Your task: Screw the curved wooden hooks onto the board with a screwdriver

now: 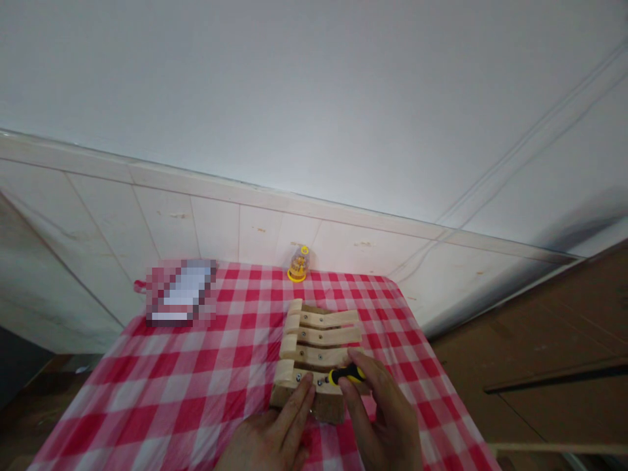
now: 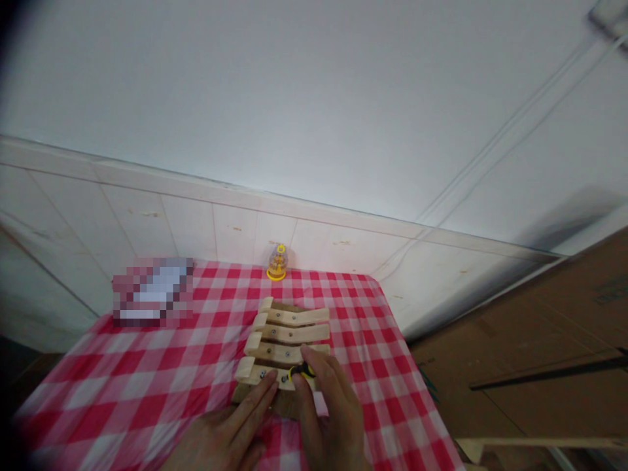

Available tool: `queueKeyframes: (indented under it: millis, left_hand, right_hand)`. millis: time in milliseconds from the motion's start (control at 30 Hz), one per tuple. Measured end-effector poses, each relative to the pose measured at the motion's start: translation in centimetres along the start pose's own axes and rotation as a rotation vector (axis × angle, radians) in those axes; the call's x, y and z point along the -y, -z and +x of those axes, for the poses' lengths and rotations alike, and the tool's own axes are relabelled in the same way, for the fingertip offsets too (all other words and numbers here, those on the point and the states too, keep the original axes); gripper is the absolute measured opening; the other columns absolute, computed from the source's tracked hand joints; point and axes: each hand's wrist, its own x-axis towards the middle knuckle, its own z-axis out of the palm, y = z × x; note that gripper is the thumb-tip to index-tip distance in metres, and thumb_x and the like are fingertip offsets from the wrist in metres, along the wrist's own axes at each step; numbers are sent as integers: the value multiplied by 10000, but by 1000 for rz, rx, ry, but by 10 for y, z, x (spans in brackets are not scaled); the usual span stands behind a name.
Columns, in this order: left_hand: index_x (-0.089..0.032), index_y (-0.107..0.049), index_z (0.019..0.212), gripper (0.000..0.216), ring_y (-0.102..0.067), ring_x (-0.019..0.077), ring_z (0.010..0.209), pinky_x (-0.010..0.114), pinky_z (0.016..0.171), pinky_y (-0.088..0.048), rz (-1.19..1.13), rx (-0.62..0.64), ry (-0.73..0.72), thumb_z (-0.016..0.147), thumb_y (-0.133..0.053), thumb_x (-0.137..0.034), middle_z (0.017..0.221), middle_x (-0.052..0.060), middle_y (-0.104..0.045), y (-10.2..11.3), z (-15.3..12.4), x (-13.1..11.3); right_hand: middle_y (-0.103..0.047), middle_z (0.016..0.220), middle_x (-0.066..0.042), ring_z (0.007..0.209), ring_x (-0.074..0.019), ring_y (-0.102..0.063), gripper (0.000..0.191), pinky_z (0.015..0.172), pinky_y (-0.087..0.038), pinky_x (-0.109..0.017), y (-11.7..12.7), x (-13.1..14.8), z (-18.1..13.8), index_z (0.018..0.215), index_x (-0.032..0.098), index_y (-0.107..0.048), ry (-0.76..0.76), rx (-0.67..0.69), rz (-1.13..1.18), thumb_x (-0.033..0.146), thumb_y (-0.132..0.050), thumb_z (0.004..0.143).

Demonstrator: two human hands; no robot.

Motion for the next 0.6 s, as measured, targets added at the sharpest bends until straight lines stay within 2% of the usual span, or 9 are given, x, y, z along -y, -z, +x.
queueKeyframes:
  millis: [100, 333, 467, 600]
  left_hand:
    - [-60, -456, 1527, 590, -785, 219, 875, 312, 699, -669, -11, 20, -3, 938, -496, -73, 1569, 215, -458, 2, 1, 0]
    - [-56, -514, 1489, 588, -779, 209, 796, 311, 675, -671, -22, 37, -6, 900, -515, -45, 1541, 206, -508, 2, 4, 0]
    - [-69, -506, 1500, 589, -787, 257, 926, 334, 674, -677, -33, 25, -2, 911, -507, -56, 1556, 199, -492, -3, 1, 1]
    - [-108, -447, 1557, 624, -785, 244, 948, 327, 717, -679, -56, 30, 13, 935, -501, -77, 1578, 185, -464, -2, -1, 2]
  right_hand:
    - [-787, 1246, -105, 1103, -258, -791, 455, 904, -690, -371, 1, -1, -7, 1399, 274, -650, -25, 19, -23, 122, -619, 971]
    - [-813, 1163, -52, 997, -206, -817, 469, 881, -687, -305, 2, 0, -5, 1390, 310, -640, -34, 44, -8, 109, -634, 966]
    - [-808, 1165, -61, 989, -206, -813, 442, 869, -688, -304, 1, 0, -3, 1370, 297, -644, -28, 33, -15, 116, -641, 966]
    - [-814, 1144, -74, 960, -217, -818, 393, 845, -695, -305, 0, -1, -5, 1329, 270, -669, -36, 18, -21, 135, -659, 961]
